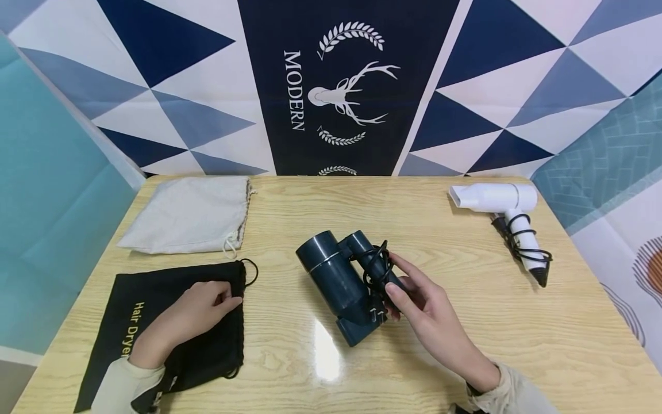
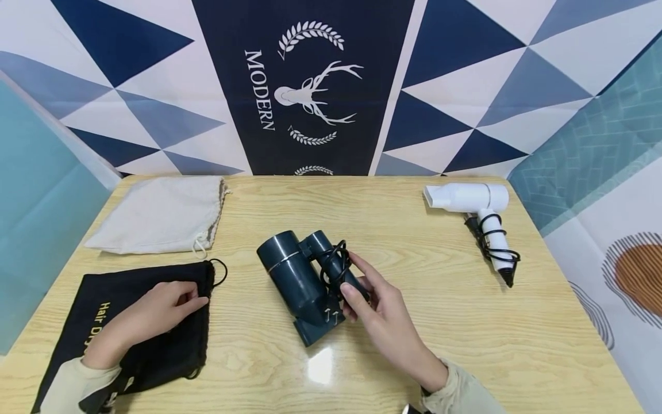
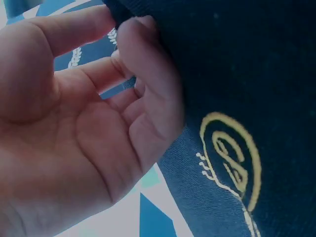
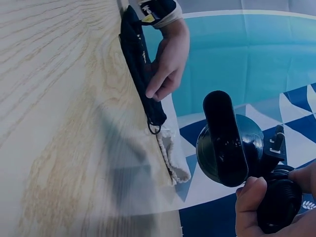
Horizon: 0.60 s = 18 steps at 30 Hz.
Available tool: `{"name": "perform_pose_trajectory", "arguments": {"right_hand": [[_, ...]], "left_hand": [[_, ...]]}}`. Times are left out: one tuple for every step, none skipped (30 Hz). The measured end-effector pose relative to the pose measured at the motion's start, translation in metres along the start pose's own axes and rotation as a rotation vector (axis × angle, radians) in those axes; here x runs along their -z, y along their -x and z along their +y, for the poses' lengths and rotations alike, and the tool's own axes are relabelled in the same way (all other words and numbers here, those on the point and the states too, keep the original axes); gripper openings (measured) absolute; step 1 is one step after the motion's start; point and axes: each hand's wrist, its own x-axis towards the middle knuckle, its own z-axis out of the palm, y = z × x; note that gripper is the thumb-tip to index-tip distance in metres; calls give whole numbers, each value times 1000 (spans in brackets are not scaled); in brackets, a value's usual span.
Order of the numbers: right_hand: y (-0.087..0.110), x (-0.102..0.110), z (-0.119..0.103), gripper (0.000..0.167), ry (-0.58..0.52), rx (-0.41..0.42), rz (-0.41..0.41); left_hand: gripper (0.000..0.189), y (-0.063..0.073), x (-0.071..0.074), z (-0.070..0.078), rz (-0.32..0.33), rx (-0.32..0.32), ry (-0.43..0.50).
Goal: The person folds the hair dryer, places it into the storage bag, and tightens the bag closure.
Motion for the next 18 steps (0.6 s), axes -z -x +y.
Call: {"name": "perform_pose_trajectory", "arguments": {"right_hand": [[0,0,1,49,0,-2,-1],[0,-1,2,49,-1,-5,-1],[0,-1,3,49,-3,-7,-3],[0,-2,4,49,-5,-9,-5],[0,-2,4,49,-8,-10,-8],[0,-3,5,49,-13,-12,-11],[0,-3,5,49,-17,-14,-14],[0,-4,6,49,-18,-17,-17],[0,-4,6,49,-20,-19,-21],[0,-4,6,49,-20,-22,-23],[0,-4,6,49,-20,-26,-26],[-1,-5,5,49,-22,-31,-30],[-1,-5,5,49,-22,-37,-34],[-2,-5,5,49,-23,-41,-39],[-3,-5,5,49,-24,-44,-44],[-3,-6,4,49,-24,-47,-49],[-4,-6,4,50,-27,-48,-54],[-4,-7,4,50,-27,-48,-57]], "left_hand": [[34,0,1,-1,-2,-15,7],[34,0,1,-2,-6,-29,12],[34,1,2,-3,-12,-36,17],[34,1,3,-4,-16,-47,20],[35,2,5,-4,-25,-49,27],[35,3,6,-4,-33,-48,34],[35,5,8,-3,-41,-46,43],[35,6,10,-3,-46,-43,51],[34,8,12,-2,-48,-41,57],[34,9,14,0,-47,-39,63],[34,11,16,1,-43,-38,67],[34,12,18,2,-35,-37,64],[34,13,20,4,-23,-41,60],[34,14,22,5,-11,-45,53],[34,16,23,6,-1,-47,49],[34,17,25,7,9,-48,43],[34,18,26,8,18,-50,37],[34,19,27,8,24,-49,33]]}}
